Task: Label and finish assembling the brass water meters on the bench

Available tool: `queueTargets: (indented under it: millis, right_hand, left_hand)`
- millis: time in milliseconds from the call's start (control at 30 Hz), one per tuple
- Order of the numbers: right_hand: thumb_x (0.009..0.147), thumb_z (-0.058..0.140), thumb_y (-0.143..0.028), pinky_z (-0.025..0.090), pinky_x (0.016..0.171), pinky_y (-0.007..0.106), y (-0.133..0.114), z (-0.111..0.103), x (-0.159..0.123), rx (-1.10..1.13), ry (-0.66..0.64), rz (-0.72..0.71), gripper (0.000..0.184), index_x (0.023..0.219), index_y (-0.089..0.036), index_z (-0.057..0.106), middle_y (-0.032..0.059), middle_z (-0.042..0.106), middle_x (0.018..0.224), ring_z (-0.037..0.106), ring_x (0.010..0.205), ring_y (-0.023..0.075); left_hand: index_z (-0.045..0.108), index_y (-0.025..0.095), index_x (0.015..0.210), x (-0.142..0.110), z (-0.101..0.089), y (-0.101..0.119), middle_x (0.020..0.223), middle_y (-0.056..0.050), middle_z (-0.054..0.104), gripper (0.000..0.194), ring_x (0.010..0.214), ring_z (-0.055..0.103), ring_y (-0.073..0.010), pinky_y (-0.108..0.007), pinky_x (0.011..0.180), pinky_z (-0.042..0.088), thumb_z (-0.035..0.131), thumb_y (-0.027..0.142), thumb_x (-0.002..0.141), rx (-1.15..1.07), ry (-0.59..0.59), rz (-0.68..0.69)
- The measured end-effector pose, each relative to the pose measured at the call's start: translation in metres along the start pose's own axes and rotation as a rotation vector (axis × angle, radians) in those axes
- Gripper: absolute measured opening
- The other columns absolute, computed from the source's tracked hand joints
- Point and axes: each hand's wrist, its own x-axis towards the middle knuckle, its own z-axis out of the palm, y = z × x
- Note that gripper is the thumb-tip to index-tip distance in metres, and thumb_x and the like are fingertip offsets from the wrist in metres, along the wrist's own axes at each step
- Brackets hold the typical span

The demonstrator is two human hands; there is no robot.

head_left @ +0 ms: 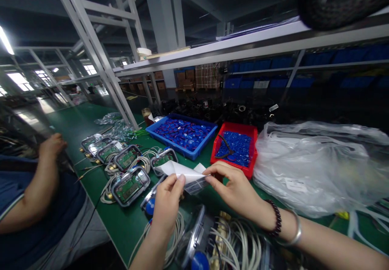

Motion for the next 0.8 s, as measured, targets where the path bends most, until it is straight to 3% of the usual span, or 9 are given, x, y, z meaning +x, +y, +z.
queueTargets:
  millis: [133, 333, 433, 533, 600, 700, 800]
  right_hand:
    - [0.084, 0.061, -0.017, 0.050, 0.059, 0.023, -0.001, 0.001, -0.002, 0.000, 0.046, -0.031, 0.006, 0.089, -0.018, 0.065, 0.0005, 0.065, 0.074, 0.060, 0.063, 0.0132]
    - [0.089, 0.054, -0.009, 0.051, 0.067, 0.025, 0.006, -0.001, -0.004, -0.109, 0.071, -0.389, 0.016, 0.099, -0.017, 0.063, 0.0053, 0.067, 0.085, 0.063, 0.075, 0.0150]
    - [0.090, 0.053, -0.012, 0.051, 0.071, 0.030, 0.006, -0.003, -0.004, -0.118, 0.062, -0.323, 0.014, 0.088, -0.020, 0.064, 0.0061, 0.064, 0.094, 0.060, 0.084, 0.0176]
    - [0.090, 0.057, -0.022, 0.049, 0.083, 0.038, 0.001, -0.006, -0.002, -0.060, 0.155, -0.212, 0.011, 0.083, -0.023, 0.065, 0.0070, 0.057, 0.111, 0.055, 0.100, 0.0218]
    - [0.090, 0.058, -0.024, 0.047, 0.086, 0.041, 0.000, -0.005, -0.002, -0.088, 0.192, -0.241, 0.012, 0.099, -0.026, 0.065, 0.0080, 0.055, 0.116, 0.053, 0.104, 0.0232]
    - [0.090, 0.058, -0.022, 0.046, 0.087, 0.043, 0.001, 0.002, -0.002, -0.170, 0.110, -0.357, 0.038, 0.127, -0.026, 0.053, 0.0091, 0.059, 0.113, 0.052, 0.103, 0.0241]
    - [0.090, 0.057, -0.020, 0.047, 0.085, 0.041, 0.004, 0.011, -0.004, -0.127, 0.083, -0.357, 0.047, 0.134, -0.026, 0.045, 0.0064, 0.065, 0.101, 0.055, 0.098, 0.0229]
  left_hand:
    - [0.048, 0.016, 0.050, 0.003, -0.001, -0.004, 0.043, 0.006, 0.041, 0.041, 0.043, 0.039, -0.0072, -0.019, 0.045, 0.031, 0.066, 0.046, 0.072, 0.008, 0.039, -0.044]
    - [0.054, 0.015, 0.059, 0.006, 0.005, -0.009, 0.044, 0.008, 0.040, 0.041, 0.040, 0.034, -0.0060, -0.018, 0.037, 0.026, 0.074, 0.051, 0.062, -0.198, -0.012, -0.175]
    - [0.055, 0.014, 0.059, 0.008, 0.006, -0.012, 0.043, 0.007, 0.040, 0.043, 0.039, 0.033, -0.0056, -0.018, 0.036, 0.024, 0.076, 0.051, 0.058, -0.242, 0.001, -0.208]
    - [0.057, 0.013, 0.062, 0.010, 0.005, -0.016, 0.047, 0.005, 0.047, 0.043, 0.041, 0.038, -0.0067, -0.019, 0.039, 0.026, 0.076, 0.052, 0.059, -0.231, 0.052, -0.207]
    - [0.059, 0.013, 0.063, 0.010, 0.005, -0.018, 0.049, 0.004, 0.049, 0.042, 0.043, 0.040, -0.0073, -0.020, 0.042, 0.028, 0.075, 0.052, 0.061, -0.208, 0.054, -0.189]
    - [0.064, 0.012, 0.069, 0.006, 0.008, -0.016, 0.049, 0.004, 0.050, 0.042, 0.046, 0.043, -0.0092, -0.022, 0.046, 0.031, 0.073, 0.053, 0.065, -0.188, 0.006, -0.157]
    - [0.067, 0.012, 0.078, 0.001, 0.013, -0.010, 0.059, -0.001, 0.059, 0.044, 0.056, 0.052, -0.0136, -0.024, 0.054, 0.038, 0.071, 0.054, 0.067, -0.221, -0.050, -0.153]
